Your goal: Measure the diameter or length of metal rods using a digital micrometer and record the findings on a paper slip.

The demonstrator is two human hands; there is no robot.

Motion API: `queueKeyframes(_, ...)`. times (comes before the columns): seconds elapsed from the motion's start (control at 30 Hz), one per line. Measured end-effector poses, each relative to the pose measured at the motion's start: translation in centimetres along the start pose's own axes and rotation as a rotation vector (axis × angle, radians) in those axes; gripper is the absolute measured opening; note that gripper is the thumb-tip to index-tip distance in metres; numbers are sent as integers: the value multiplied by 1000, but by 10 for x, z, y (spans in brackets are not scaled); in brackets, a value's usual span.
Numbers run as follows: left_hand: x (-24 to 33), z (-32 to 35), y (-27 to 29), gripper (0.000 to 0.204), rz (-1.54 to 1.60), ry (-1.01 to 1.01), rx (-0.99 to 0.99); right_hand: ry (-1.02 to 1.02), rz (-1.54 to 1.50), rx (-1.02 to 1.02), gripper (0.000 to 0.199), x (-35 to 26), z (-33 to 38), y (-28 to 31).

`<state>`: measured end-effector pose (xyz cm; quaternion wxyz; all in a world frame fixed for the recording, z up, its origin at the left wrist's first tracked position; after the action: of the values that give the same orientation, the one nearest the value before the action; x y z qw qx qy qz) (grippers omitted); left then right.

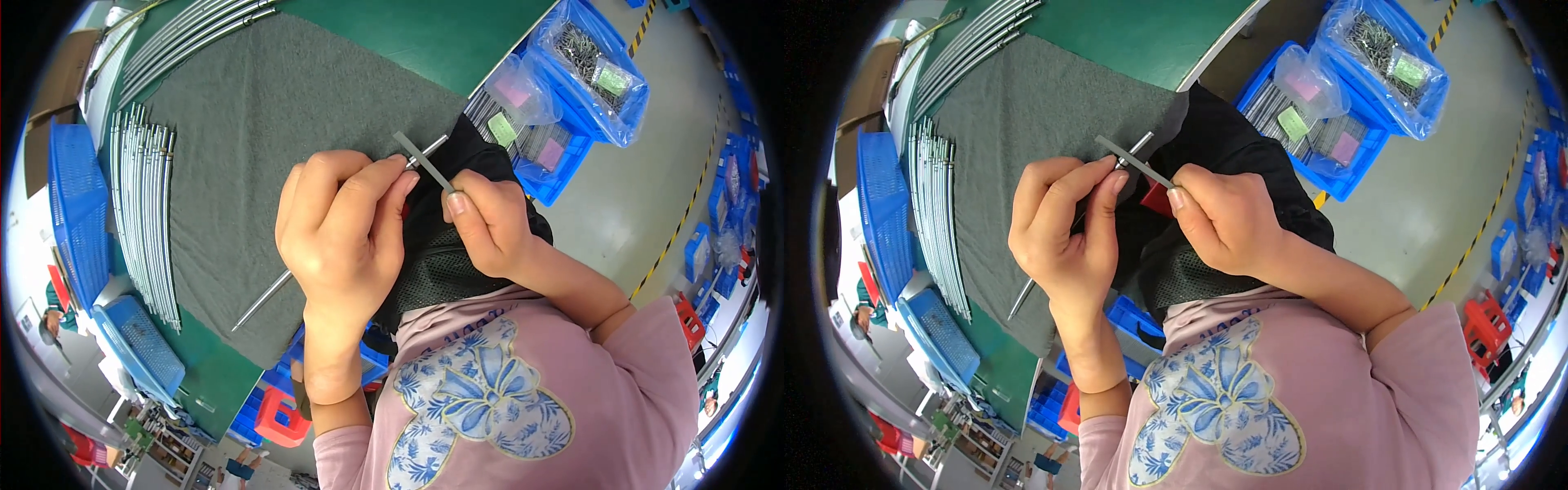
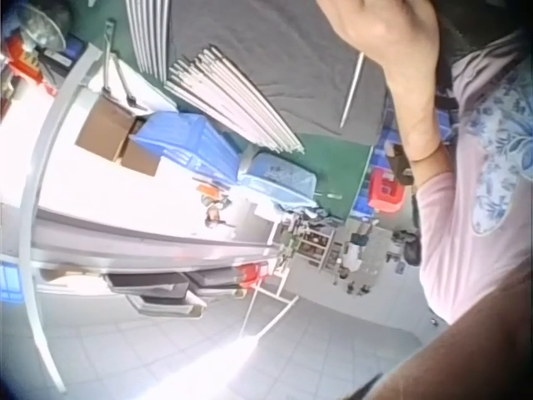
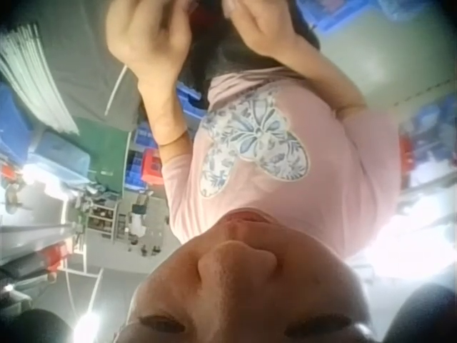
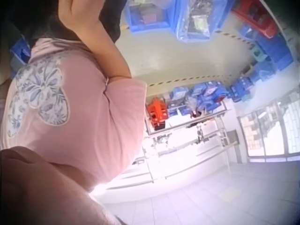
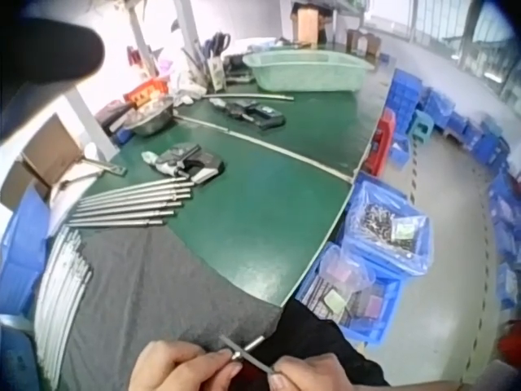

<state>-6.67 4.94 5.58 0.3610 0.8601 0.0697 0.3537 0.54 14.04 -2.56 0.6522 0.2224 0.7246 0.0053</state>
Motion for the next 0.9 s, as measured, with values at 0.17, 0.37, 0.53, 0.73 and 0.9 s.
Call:
queueKeyframes(0.17, 4, -1, 1, 17, 30, -41, 37, -12, -9, -1, 11, -13, -18, 0)
queueKeyframes(0.37, 2, -1, 1, 18, 53, -18, 40, -162, 34, -79, 9, 1, 0, -3)
queueKeyframes(0.53, -1, -1, -1, 15, 70, 31, 30, -123, -41, 0, 10, -14, -19, -1)
queueKeyframes(0.73, 4, 0, 0, 15, 48, -2, 42, -125, -52, -38, 10, -17, -21, 1)
queueKeyframes(0.9, 2, 0, -1, 15, 61, -7, 49, -232, -87, -77, 13, 4, 3, -3)
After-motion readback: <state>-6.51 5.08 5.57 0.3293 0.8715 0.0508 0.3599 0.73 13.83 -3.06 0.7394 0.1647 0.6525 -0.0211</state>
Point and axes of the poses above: each hand's wrist, its own z-axis away from the middle knuckle, its own y-axis out of the back of the hand, x = y × z, the point moved 10 cm from there along -z, towards the middle knuckle, and after that the axes turned 1 degree about -x, right-handed, at the moved point
